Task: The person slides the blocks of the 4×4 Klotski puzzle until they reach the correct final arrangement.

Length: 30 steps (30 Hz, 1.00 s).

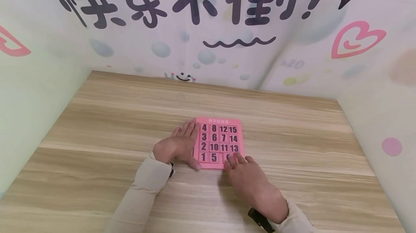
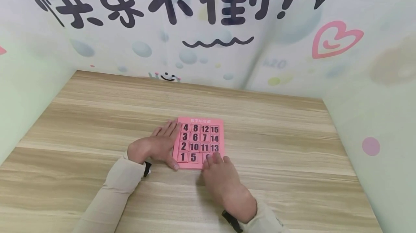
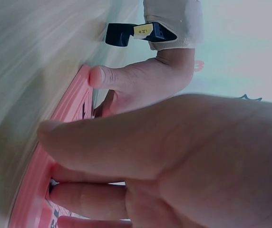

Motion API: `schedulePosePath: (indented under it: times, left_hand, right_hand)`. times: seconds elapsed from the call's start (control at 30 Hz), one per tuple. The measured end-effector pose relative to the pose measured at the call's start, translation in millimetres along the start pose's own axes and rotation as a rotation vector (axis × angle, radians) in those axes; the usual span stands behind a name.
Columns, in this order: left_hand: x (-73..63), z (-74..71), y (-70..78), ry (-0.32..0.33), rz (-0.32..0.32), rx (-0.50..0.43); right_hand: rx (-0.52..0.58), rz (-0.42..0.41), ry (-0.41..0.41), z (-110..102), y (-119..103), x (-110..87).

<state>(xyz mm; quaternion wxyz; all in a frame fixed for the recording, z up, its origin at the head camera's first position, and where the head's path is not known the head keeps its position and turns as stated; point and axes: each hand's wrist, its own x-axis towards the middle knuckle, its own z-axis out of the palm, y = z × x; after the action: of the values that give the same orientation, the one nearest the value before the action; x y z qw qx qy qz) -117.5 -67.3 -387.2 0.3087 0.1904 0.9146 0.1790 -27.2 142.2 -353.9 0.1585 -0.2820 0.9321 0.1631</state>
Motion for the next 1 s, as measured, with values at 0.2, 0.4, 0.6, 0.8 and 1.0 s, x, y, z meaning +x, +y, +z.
schedulePosePath:
  times: [0.2,0.4,0.6,0.8,1.0]
  left_hand:
    - [0.1,-0.3,0.0,-0.002,-0.002,-0.007]
    - [-0.1,-0.5,0.2,-0.002,-0.003,-0.002]
    - [-0.1,-0.5,-0.1,-0.002,-0.003,-0.004]
    - [-0.1,0.5,-0.2,0.008,-0.002,-0.003]
    - [-0.3,1.4,0.6,0.015,-0.003,-0.018]
  right_hand:
    - [-0.003,-0.016,0.017,1.8,-1.1,1.8]
    - [0.012,-0.034,0.027,2.7,-1.6,2.2]
    - [0.008,-0.044,0.038,1.7,-1.9,2.4]
    - [0.093,-0.063,0.027,-2.0,3.7,1.8]
    - [0.148,0.004,0.096,-3.3,20.8,3.5]
